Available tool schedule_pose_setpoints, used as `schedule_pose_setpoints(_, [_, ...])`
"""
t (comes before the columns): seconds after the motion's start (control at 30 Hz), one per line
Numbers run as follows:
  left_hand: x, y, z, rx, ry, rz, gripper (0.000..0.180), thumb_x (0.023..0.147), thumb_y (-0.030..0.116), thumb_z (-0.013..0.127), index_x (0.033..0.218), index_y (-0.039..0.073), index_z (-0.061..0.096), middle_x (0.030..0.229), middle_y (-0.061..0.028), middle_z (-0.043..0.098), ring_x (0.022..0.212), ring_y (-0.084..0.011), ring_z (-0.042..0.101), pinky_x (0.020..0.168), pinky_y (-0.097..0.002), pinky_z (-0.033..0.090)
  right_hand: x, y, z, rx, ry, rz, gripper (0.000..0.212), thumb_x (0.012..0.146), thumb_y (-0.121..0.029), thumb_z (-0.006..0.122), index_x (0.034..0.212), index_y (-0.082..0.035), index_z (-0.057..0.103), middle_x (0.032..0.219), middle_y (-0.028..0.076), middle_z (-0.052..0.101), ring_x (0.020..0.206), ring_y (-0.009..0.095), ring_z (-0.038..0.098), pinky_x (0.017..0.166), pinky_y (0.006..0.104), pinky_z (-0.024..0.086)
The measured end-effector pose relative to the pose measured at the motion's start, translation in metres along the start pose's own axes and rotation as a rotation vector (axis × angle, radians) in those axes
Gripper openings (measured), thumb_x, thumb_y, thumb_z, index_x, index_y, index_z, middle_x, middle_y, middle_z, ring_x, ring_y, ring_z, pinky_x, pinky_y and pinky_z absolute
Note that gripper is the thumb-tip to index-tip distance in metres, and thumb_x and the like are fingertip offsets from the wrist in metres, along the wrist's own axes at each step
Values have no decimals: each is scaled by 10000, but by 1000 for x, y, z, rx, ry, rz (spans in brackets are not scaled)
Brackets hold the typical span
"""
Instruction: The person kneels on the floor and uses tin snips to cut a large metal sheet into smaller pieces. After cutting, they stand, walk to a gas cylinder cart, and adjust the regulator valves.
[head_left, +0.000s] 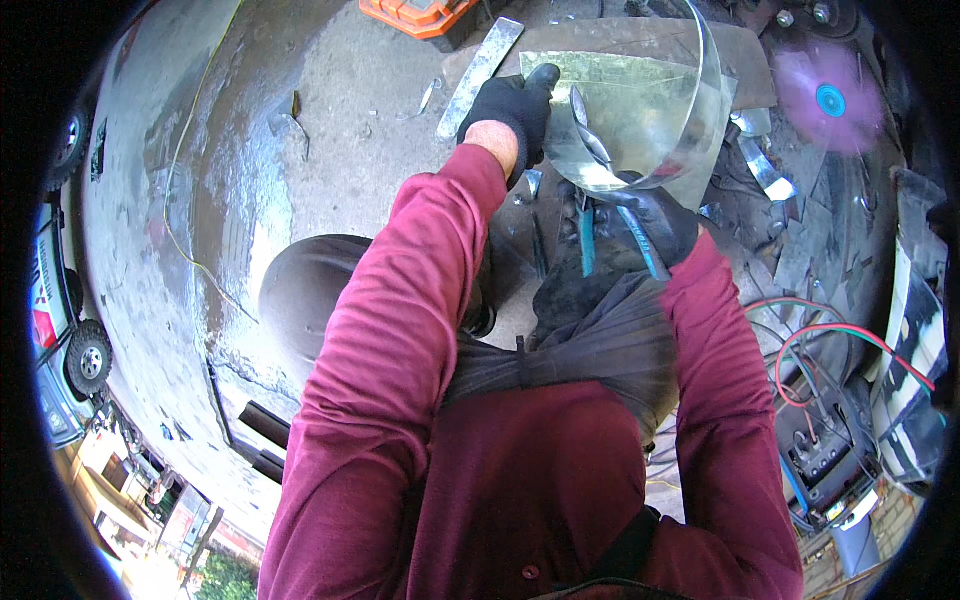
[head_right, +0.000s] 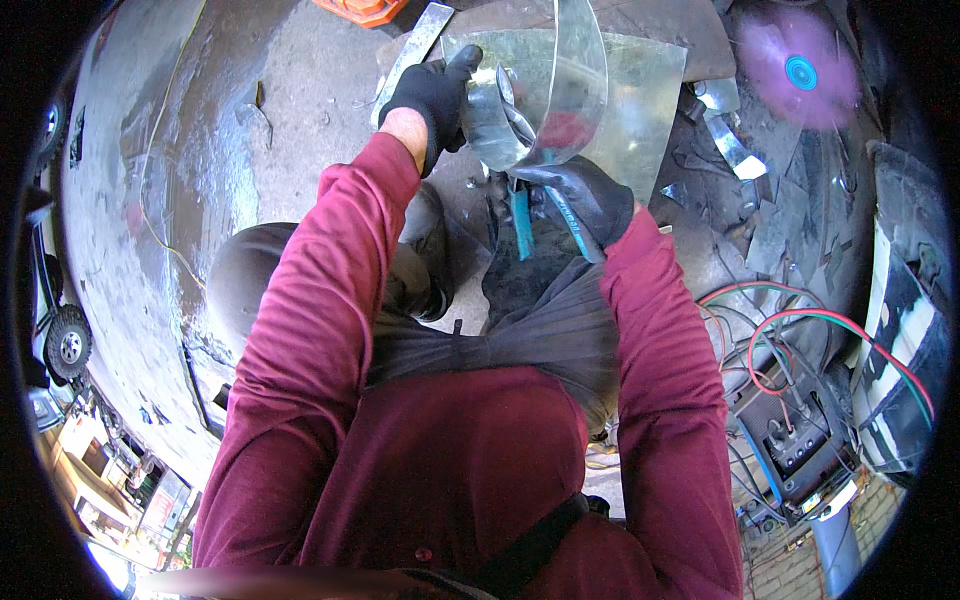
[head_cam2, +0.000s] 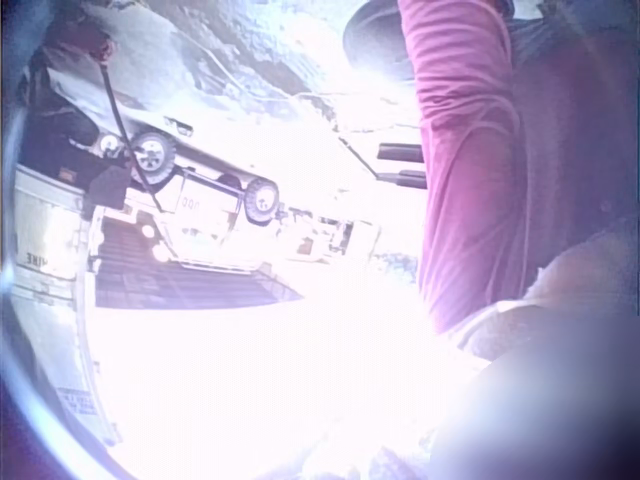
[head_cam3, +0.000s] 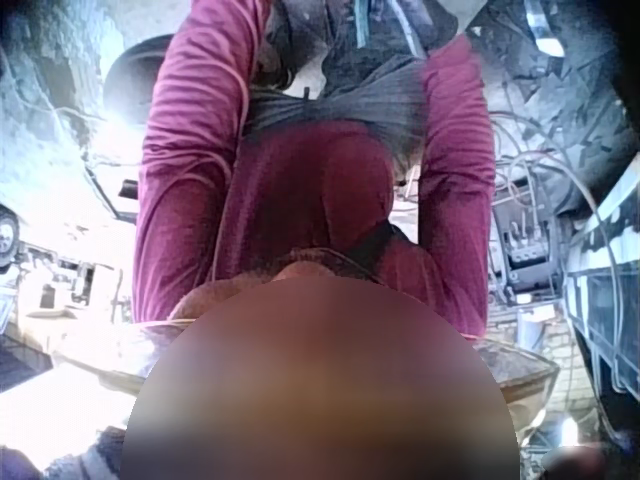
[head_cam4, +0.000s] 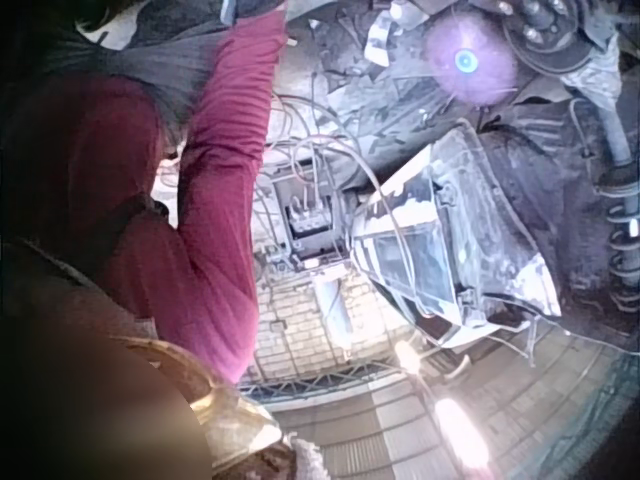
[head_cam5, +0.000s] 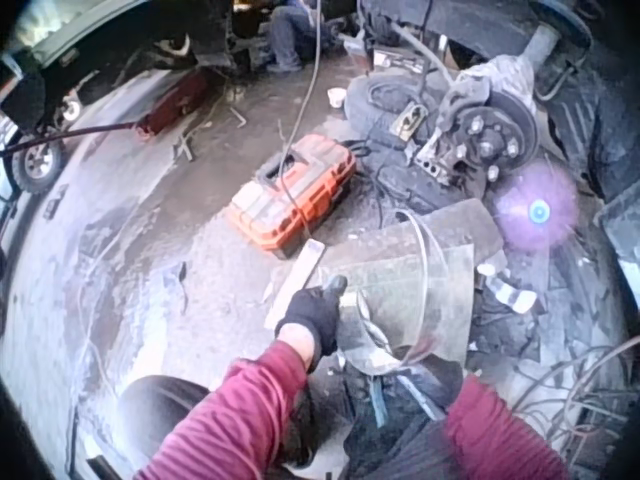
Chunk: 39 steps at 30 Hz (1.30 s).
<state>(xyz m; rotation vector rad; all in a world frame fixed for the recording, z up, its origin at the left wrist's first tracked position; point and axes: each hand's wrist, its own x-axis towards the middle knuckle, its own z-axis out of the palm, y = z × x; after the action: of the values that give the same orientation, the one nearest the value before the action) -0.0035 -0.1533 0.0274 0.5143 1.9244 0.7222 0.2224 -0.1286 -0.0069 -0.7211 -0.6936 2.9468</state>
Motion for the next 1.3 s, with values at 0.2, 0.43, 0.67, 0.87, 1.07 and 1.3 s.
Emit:
schedule_pose_setpoints(0.2, [4, -5, 2, 17, -20, -22, 643, 1024, 575, 518, 1163, -18, 724, 910, -228, 745, 719, -319, 733, 717, -428, 573, -11, -3, 6, -356, 250, 29, 323, 1031, -251, 629, 1245, -9, 647, 1076, 72, 694, 971, 161, 668, 897, 332, 541])
schedule_pose_setpoints(0.43, [13, -22, 11, 35, 42, 52, 667, 1014, 586, 513, 1207, -20, 716, 1165, -314, 699, 1153, -430, 663, 985, -463, 503, -2, 7, -6, -248, 285, 34, 335, 1022, -243, 667, 1238, 12, 637, 1032, 86, 705, 922, 178, 692, 840, 352, 568])
schedule_pose_setpoints(0.67, [7, -16, 8, 57, 34, -46, 676, 1017, 584, 522, 1184, -43, 710, 1053, -290, 734, 1005, -417, 721, 894, -465, 541, 7, 14, 20, -466, 382, -7, 278, 1015, -185, 652, 1245, -29, 644, 938, 39, 681, 803, 139, 653, 735, 295, 536])
schedule_pose_setpoints(0.87, [12, -25, 9, -155, -12, -32, 597, 1016, 566, 579, 933, -19, 667, 615, -103, 571, 431, -214, 536, 425, -382, 445, 18, 39, 27, -632, 513, -125, 152, 965, -200, 694, 1001, -53, 672, 753, 21, 634, 622, 128, 605, 586, 309, 503])
schedule_pose_setpoints(1.07, [4, -22, 5, 36, 5, -35, 671, 1021, 579, 519, 1118, -50, 732, 973, -249, 751, 864, -347, 752, 778, -436, 571, 15, 23, 22, -298, 430, -68, 197, 966, -217, 709, 1089, -66, 679, 858, 34, 672, 749, 123, 646, 656, 308, 526])
schedule_pose_setpoints(1.3, [-4, -15, 8, -3, 23, -72, 677, 1017, 592, 524, 1132, -40, 735, 985, -246, 750, 863, -335, 750, 772, -420, 570, 13, 17, 23, -335, 421, -57, 234, 986, -225, 689, 1127, -40, 656, 854, 75, 692, 707, 175, 686, 636, 343, 569])
